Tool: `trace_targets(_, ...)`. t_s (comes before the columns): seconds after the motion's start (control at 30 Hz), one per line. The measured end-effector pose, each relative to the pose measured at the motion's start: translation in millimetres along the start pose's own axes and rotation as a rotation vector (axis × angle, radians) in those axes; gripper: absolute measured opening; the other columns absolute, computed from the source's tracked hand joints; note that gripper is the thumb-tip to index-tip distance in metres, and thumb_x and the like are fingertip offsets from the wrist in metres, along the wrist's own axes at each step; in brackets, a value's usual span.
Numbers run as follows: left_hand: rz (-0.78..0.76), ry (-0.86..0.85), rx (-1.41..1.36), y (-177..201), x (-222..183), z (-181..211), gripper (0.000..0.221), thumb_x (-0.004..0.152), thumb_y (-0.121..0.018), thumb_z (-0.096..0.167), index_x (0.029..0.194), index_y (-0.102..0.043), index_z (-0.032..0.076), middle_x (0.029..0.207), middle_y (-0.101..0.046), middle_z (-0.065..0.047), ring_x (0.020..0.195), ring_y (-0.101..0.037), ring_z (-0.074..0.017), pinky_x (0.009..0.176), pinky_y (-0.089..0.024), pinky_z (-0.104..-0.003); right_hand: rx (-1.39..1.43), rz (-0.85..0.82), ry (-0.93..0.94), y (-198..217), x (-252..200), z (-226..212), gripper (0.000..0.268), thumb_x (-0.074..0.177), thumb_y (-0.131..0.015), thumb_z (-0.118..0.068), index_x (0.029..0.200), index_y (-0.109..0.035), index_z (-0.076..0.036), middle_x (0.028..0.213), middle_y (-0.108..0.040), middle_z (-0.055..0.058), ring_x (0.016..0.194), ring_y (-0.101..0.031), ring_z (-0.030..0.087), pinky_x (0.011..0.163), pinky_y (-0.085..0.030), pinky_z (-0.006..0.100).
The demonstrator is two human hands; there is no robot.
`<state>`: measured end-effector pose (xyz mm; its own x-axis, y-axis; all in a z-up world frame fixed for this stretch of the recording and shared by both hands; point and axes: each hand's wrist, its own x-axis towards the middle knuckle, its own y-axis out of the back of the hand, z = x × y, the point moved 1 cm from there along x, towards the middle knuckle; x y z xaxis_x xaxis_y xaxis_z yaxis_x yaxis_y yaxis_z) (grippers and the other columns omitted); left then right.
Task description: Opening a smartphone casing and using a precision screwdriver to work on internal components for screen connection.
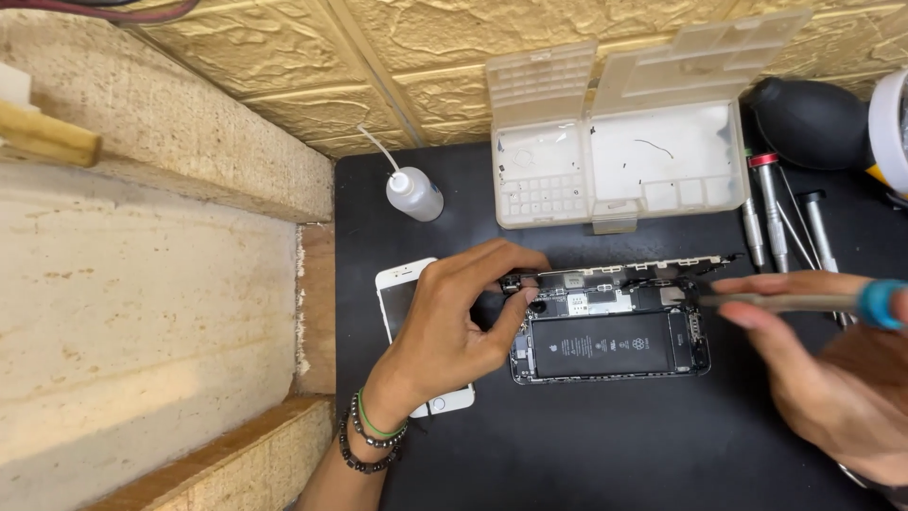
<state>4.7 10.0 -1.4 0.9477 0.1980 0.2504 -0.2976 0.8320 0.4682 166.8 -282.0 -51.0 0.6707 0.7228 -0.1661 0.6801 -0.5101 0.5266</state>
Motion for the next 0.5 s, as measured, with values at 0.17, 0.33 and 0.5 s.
trace_targets(0.17, 0.005, -0.011, 0.004, -1, 2, 0, 0.012, 0.096, -0.057, -0.001, 0.105, -0.065, 0.002, 0.093, -0.068, -0.005, 0.080, -0.066, -0.0191, 0.069, -0.054, -0.028, -0.056, 0.599, 0.596, -52, 5, -13, 0.079, 0.088, -0.092, 0.015, 0.140, -0.033, 0.007, 0.103, -0.064, 0.041, 0.094, -0.073, 0.052, 0.086, -0.063, 0.053)
trace_targets(0.33, 0.010, 0.026, 0.010, -3, 2, -4, 0.014, 0.095, -0.057, -0.002, 0.105, -0.064, 0.005, 0.086, -0.064, -0.003, 0.076, -0.063, -0.0156, 0.068, -0.054, -0.026, 0.116, 0.259, 0.402, -42, -9, 72, 0.037, 0.100, -0.061, 0.010, 0.126, -0.042, 0.028, 0.121, -0.065, 0.037, 0.115, -0.067, 0.039, 0.098, -0.054, 0.034)
trace_targets(0.5, 0.013, 0.025, 0.009, -4, 2, -6, 0.014, 0.095, -0.056, -0.002, 0.106, -0.063, 0.003, 0.087, -0.063, -0.004, 0.074, -0.059, -0.0171, 0.066, -0.050, -0.027, -0.051, 0.495, 0.431, -61, -2, 0, 0.071, 0.088, -0.087, 0.013, 0.128, -0.029, 0.015, 0.104, -0.066, 0.042, 0.096, -0.071, 0.044, 0.097, -0.060, 0.049)
